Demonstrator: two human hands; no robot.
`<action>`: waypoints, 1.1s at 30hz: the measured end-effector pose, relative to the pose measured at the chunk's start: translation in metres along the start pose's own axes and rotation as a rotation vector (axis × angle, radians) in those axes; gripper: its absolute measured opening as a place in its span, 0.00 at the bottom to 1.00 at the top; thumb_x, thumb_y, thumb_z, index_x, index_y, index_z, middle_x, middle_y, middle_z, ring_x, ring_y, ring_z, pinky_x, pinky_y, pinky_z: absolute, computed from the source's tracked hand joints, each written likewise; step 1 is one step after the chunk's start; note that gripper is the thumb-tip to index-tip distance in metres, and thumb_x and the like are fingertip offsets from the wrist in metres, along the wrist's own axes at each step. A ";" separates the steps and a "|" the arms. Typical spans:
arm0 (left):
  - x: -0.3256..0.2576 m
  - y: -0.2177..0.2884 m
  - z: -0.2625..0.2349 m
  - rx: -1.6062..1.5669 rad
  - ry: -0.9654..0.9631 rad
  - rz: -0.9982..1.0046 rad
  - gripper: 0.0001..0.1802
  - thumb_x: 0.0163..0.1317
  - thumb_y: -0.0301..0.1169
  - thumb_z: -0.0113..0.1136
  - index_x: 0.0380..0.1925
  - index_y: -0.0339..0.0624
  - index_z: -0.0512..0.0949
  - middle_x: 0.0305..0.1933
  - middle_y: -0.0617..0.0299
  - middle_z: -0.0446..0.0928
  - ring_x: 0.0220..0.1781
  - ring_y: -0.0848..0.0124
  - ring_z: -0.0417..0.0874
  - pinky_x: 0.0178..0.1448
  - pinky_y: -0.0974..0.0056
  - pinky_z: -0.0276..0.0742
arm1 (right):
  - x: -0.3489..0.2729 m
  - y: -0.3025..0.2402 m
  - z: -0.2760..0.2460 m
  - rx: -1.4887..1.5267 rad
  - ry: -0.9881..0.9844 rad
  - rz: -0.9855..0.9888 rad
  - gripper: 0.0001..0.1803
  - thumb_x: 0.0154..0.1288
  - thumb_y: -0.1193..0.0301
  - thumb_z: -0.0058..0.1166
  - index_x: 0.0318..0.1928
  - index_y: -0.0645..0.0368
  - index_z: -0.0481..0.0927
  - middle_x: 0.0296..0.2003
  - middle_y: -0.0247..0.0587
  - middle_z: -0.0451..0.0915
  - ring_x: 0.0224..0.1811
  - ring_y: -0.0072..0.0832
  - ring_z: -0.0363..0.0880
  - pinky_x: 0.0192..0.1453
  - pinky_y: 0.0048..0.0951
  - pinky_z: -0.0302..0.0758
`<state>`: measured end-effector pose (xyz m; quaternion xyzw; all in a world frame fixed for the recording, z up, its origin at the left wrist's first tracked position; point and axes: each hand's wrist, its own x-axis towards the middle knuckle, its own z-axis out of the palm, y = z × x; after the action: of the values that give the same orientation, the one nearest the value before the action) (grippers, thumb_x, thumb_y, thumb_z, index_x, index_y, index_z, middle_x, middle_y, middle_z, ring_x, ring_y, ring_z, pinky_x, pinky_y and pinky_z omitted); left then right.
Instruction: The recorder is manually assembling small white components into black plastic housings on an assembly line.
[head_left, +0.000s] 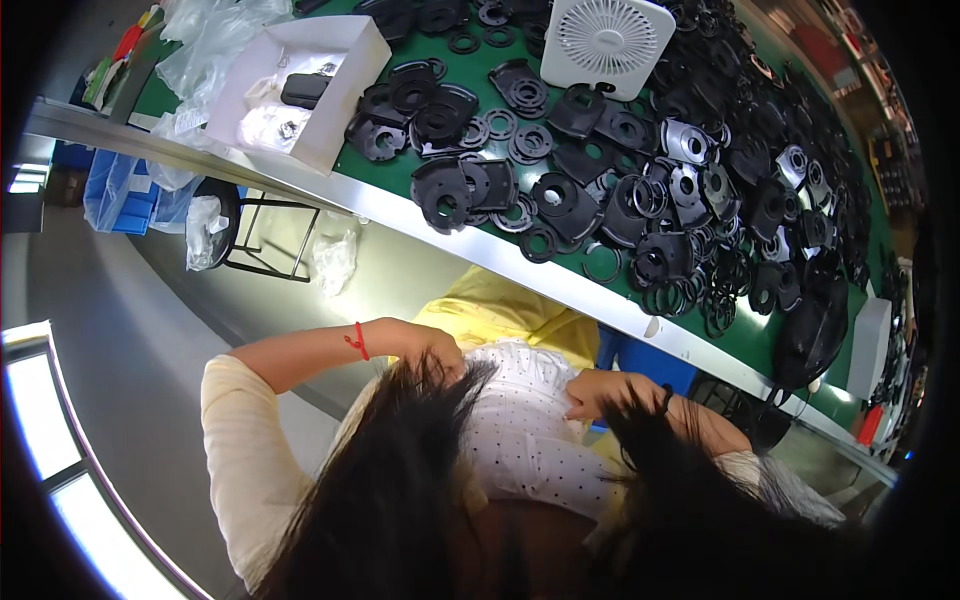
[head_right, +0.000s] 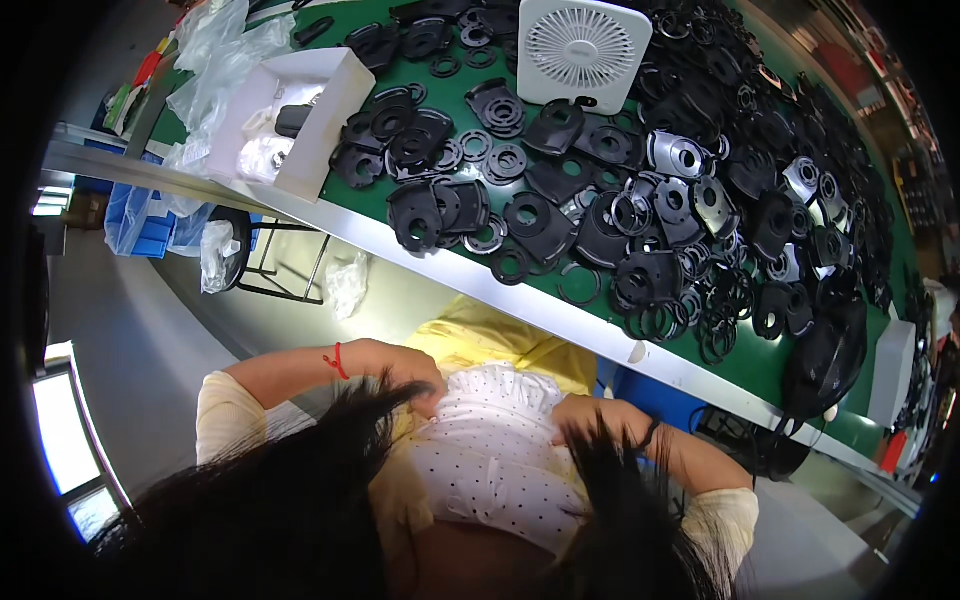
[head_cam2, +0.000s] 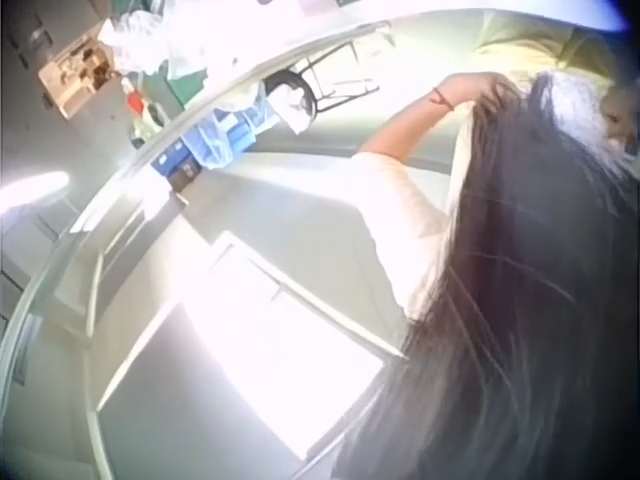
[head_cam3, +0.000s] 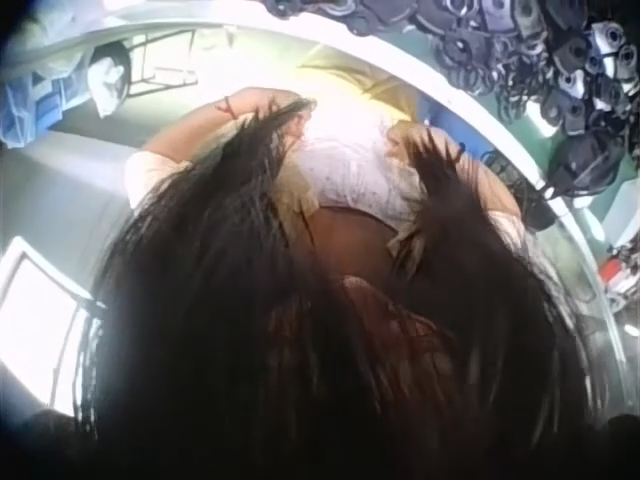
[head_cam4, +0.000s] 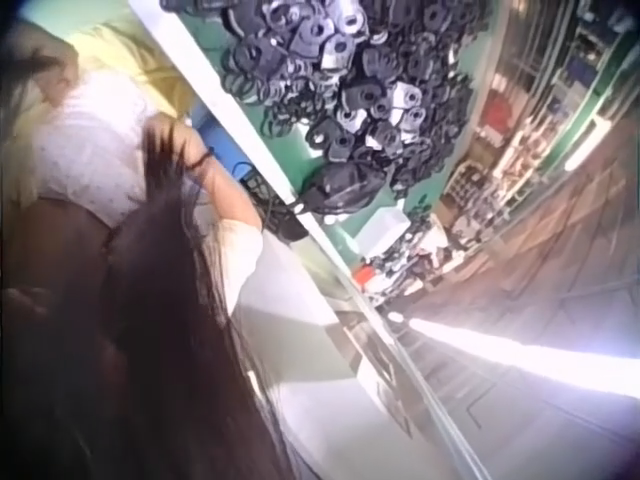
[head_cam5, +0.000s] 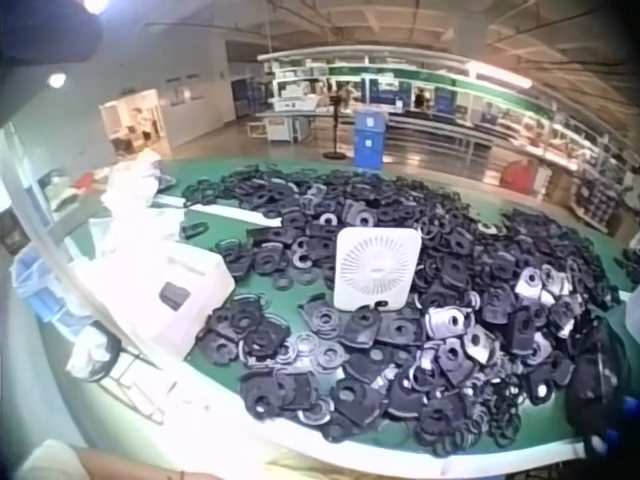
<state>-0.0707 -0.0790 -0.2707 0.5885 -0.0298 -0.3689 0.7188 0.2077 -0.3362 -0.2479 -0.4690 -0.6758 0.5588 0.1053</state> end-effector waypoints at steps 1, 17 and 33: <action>0.003 0.013 -0.002 0.153 -0.024 0.163 0.09 0.51 0.35 0.62 0.20 0.45 0.74 0.19 0.64 0.73 0.23 0.69 0.71 0.30 0.63 0.66 | 0.002 0.001 -0.002 -0.002 0.003 -0.003 0.14 0.70 0.65 0.46 0.35 0.64 0.76 0.28 0.37 0.77 0.29 0.30 0.77 0.32 0.32 0.72; 0.004 0.045 -0.022 0.680 0.146 -0.297 0.20 0.58 0.48 0.54 0.40 0.45 0.73 0.35 0.52 0.77 0.42 0.51 0.80 0.43 0.50 0.76 | 0.017 -0.038 -0.049 -0.218 -0.164 0.296 0.15 0.57 0.60 0.53 0.31 0.60 0.81 0.29 0.54 0.80 0.34 0.51 0.79 0.36 0.45 0.74; 0.025 0.127 -0.038 1.028 0.037 -0.220 0.14 0.59 0.37 0.55 0.39 0.38 0.76 0.32 0.44 0.80 0.38 0.47 0.82 0.39 0.49 0.77 | -0.036 -0.187 -0.254 -0.348 1.003 -0.177 0.06 0.62 0.75 0.53 0.40 0.60 0.78 0.28 0.40 0.78 0.29 0.29 0.77 0.31 0.27 0.72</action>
<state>0.0283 -0.0573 -0.1816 0.8712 -0.1323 -0.3697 0.2945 0.2999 -0.1842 0.0150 -0.6302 -0.6621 0.1352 0.3824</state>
